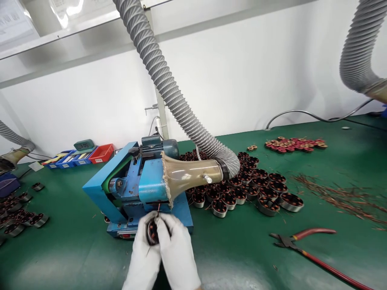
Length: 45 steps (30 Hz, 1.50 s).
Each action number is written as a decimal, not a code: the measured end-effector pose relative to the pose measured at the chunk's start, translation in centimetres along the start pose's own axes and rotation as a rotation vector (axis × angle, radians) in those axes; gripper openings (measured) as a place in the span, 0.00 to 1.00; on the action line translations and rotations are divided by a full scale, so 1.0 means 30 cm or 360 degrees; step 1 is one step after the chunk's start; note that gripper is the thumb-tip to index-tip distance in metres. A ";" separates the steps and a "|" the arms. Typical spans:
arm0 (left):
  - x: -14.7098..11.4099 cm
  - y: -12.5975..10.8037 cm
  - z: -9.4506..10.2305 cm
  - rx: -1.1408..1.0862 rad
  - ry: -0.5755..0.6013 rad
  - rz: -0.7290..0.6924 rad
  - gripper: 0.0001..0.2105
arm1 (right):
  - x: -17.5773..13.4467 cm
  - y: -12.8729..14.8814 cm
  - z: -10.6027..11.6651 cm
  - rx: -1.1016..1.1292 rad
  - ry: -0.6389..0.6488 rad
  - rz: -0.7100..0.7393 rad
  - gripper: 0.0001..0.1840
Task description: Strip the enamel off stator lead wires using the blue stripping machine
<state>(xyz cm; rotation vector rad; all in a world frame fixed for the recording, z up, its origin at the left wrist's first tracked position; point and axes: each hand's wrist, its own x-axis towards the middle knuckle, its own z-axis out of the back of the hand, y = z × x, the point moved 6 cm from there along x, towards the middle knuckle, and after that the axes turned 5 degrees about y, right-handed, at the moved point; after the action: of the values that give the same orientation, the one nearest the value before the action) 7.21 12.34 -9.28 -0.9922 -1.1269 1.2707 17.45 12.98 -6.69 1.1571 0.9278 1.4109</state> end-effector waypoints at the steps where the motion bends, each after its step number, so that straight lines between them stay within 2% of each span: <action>1: -0.017 0.013 0.007 0.0000 -0.0007 -0.0002 0.21 | -0.020 0.006 0.003 -0.0102 0.0021 0.0061 0.15; 4: -0.069 0.039 0.034 0.0045 -0.0069 -0.0117 0.19 | -0.066 0.019 0.024 -0.0355 0.0079 0.0165 0.11; 6: -0.095 0.037 0.042 0.0129 -0.0011 -0.0208 0.19 | -0.067 0.008 0.044 -0.0235 0.0143 0.0011 0.11; 8: -0.113 0.023 0.046 0.0194 0.0086 -0.0258 0.19 | -0.057 -0.010 0.064 0.0186 0.0156 -0.0241 0.18; 9: -0.120 0.013 0.055 0.0199 0.0079 -0.0267 0.19 | -0.051 -0.017 0.072 0.0465 0.0118 -0.0354 0.20; 12: -0.135 -0.008 0.081 0.0149 -0.0067 -0.0259 0.22 | -0.048 -0.023 0.071 0.1118 -0.0066 -0.0528 0.18; 14: -0.141 -0.012 0.078 0.0106 -0.0124 -0.0279 0.25 | -0.055 -0.012 0.032 0.1247 0.0020 -0.0543 0.17; 17: -0.152 -0.019 0.052 0.0102 -0.0133 -0.0409 0.23 | -0.067 0.002 -0.020 0.1194 0.0079 -0.0522 0.16; 20: -0.169 -0.030 0.048 0.0144 -0.0204 -0.0537 0.22 | -0.058 0.002 -0.031 0.1198 0.0043 -0.0557 0.12; 22: -0.176 -0.039 0.052 0.0174 -0.0208 -0.0590 0.22 | -0.036 0.000 -0.018 0.1327 0.0047 -0.0560 0.12; 25: -0.172 -0.045 0.056 0.0219 -0.0195 -0.0634 0.21 | -0.010 -0.021 0.045 0.1593 -0.0256 -0.0438 0.12; 27: -0.155 -0.031 0.061 0.0222 -0.0261 -0.0578 0.20 | -0.013 -0.040 0.063 0.1470 -0.0369 -0.0388 0.12; 29: -0.123 -0.004 0.058 0.0176 -0.0306 -0.0448 0.20 | -0.024 -0.049 0.035 0.1174 -0.0246 -0.0382 0.12; 31: -0.079 0.027 0.040 0.0082 -0.0269 -0.0262 0.20 | -0.033 -0.054 -0.007 0.0968 -0.0133 -0.0350 0.12; 35: -0.002 0.048 0.005 -0.0104 -0.0279 0.0010 0.19 | -0.009 -0.065 -0.042 0.0810 -0.0163 -0.0292 0.14; 40: 0.039 0.013 -0.020 -0.0091 -0.0341 0.0040 0.16 | 0.051 -0.074 -0.027 0.0732 -0.0187 -0.0275 0.13; 45: 0.045 -0.009 -0.028 -0.0034 -0.0329 0.0049 0.16 | 0.061 -0.083 -0.022 0.0766 -0.0176 -0.0298 0.14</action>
<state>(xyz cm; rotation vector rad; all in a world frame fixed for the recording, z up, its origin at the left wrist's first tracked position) 8.06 13.72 -9.07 -0.9117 -1.2896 1.4132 17.42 15.20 -8.94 1.4404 1.3025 0.9869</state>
